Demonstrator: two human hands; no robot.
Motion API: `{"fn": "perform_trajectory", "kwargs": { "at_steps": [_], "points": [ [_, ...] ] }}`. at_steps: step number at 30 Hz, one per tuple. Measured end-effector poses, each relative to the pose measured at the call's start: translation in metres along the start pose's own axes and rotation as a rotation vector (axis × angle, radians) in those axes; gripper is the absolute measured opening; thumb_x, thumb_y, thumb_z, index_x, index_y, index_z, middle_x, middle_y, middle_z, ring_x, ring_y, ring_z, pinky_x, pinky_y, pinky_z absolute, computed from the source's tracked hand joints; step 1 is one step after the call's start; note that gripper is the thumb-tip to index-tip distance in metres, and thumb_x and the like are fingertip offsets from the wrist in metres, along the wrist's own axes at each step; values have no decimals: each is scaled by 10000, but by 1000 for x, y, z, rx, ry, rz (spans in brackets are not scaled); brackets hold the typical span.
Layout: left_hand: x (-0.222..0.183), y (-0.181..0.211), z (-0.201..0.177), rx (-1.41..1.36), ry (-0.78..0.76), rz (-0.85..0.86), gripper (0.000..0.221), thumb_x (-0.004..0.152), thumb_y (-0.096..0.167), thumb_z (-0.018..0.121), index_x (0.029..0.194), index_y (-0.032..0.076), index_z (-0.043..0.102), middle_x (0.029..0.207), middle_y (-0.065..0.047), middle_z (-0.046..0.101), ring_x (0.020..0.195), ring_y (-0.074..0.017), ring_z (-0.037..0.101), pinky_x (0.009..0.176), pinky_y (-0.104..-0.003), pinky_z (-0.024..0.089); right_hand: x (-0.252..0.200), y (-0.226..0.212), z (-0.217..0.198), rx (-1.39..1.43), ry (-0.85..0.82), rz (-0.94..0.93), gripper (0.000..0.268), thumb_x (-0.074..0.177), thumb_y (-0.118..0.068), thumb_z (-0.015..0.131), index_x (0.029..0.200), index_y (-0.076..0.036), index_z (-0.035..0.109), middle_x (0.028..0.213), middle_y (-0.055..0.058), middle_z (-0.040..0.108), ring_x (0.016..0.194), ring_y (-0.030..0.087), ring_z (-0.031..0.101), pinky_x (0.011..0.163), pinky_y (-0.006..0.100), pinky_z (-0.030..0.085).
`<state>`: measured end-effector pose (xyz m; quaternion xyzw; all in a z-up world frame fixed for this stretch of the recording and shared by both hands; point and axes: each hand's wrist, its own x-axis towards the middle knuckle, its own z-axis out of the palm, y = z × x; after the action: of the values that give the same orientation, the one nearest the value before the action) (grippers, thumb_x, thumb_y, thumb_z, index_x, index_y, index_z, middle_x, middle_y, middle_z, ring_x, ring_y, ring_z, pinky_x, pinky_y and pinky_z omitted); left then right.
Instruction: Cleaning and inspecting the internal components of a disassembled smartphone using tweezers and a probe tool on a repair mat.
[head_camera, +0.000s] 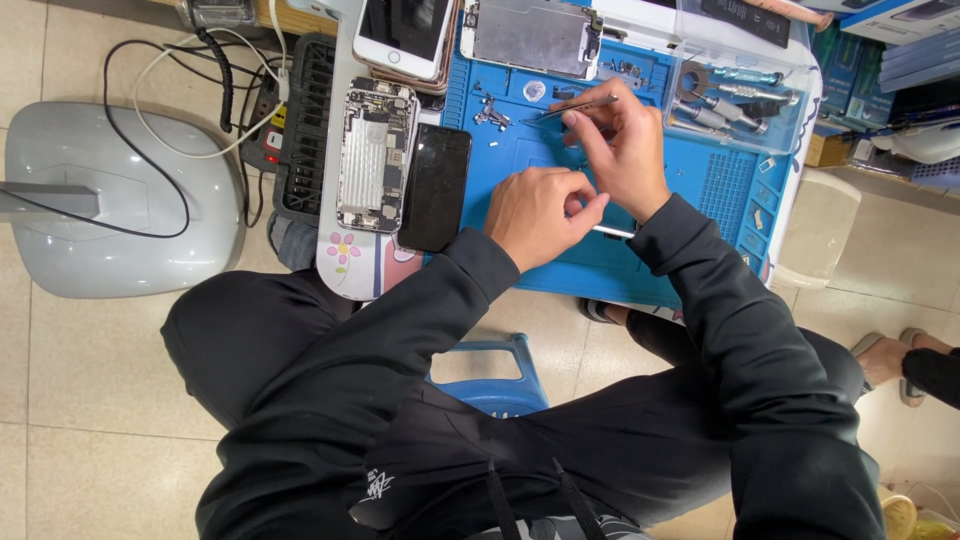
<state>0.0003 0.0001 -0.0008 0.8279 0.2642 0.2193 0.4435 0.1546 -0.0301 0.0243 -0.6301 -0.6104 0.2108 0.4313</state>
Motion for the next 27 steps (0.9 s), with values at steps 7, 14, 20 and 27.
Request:
{"fn": "perform_trajectory", "kwargs": {
  "at_steps": [7,14,20,27],
  "points": [
    [3,2,-3,-1,-10,-23,272,949,396,688,743,223,728,637,48,678,606,-253,643,485,-446,454,3,-19,-14,68,0,-23,64,1117,16,613,1105,22,550,1146,230,744,880,303,772,767,360,675],
    [9,2,-7,-30,-35,-49,285,951,382,675,739,206,749,670,37,717,607,-285,653,505,-457,477,-7,-43,-37,95,98,-67,66,1138,34,580,1152,31,515,1176,279,702,1008,378,766,810,415,704],
    [7,-10,8,-145,-31,-27,247,956,366,705,817,172,768,689,-12,733,669,-281,720,605,-442,572,-40,-72,-56,42,243,-155,75,1100,55,627,1119,35,557,1122,282,729,898,371,782,705,376,636],
    [5,-11,8,-200,-7,-43,175,922,270,695,816,156,773,652,-12,733,637,-264,743,609,-403,596,-117,-61,-54,119,454,-52,234,1071,-110,677,1054,14,479,1027,337,758,736,354,780,574,283,552]
  ]
}}
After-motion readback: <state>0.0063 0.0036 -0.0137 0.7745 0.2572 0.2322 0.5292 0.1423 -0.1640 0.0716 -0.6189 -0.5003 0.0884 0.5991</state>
